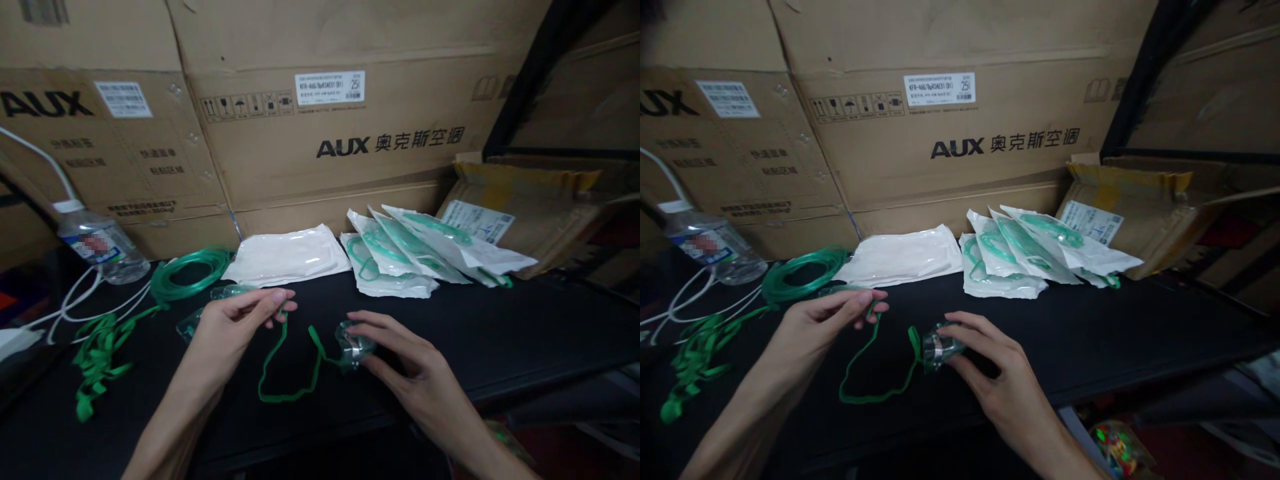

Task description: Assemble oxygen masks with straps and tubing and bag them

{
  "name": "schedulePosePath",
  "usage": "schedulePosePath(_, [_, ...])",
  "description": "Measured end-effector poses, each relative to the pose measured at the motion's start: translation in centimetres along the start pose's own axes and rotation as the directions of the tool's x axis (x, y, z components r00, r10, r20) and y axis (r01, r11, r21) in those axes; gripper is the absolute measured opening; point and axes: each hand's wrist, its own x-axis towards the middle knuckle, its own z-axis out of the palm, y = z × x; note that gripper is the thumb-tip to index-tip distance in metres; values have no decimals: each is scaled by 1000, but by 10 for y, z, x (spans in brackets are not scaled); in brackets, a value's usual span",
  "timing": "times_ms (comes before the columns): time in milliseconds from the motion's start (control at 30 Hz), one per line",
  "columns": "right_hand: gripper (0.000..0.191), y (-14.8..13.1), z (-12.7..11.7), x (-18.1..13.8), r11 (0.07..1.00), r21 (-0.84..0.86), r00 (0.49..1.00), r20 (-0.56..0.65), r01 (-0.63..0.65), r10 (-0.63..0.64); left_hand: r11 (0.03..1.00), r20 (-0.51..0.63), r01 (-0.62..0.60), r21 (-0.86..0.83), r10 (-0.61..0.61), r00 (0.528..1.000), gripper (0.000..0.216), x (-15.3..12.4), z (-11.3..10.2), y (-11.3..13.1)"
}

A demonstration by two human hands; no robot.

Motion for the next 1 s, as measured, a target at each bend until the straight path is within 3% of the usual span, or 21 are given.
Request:
schedulePosePath(100, [24, -3, -2, 2, 983, 146, 993, 20, -116, 114, 998, 131, 34, -57, -26, 991, 32, -4, 5, 1])
schedulePosePath(200, [22, -6, -2, 4, 924, 301, 971, 72, -238, 227, 999, 146, 24, -28, -19, 989, 28, -7, 10, -1])
schedulePosePath(333, [20, -10, 0, 10, 878, 391, 961, 126, -276, 246, 962, 92, -175, 210, 159, 983, 12, -10, 15, -6])
schedulePosePath(433, [20, -13, 6, 17, 863, 419, 958, 180, -281, 225, 883, 117, -319, 343, 297, 948, 11, -9, 15, -7])
schedulePosePath(567, [20, -14, 13, 22, 834, 468, 950, 242, -291, 196, 805, 63, -434, 403, 449, 891, 7, -5, 14, -5])
schedulePosePath(767, [20, -10, 12, 19, 778, 520, 931, 276, -352, 237, 871, 173, -411, 269, 376, 911, 7, -6, 18, -6])
schedulePosePath(1000, [19, -13, 10, 17, 750, 550, 925, 298, -368, 235, 909, 173, -351, 227, 317, 933, 4, -7, 18, -8])
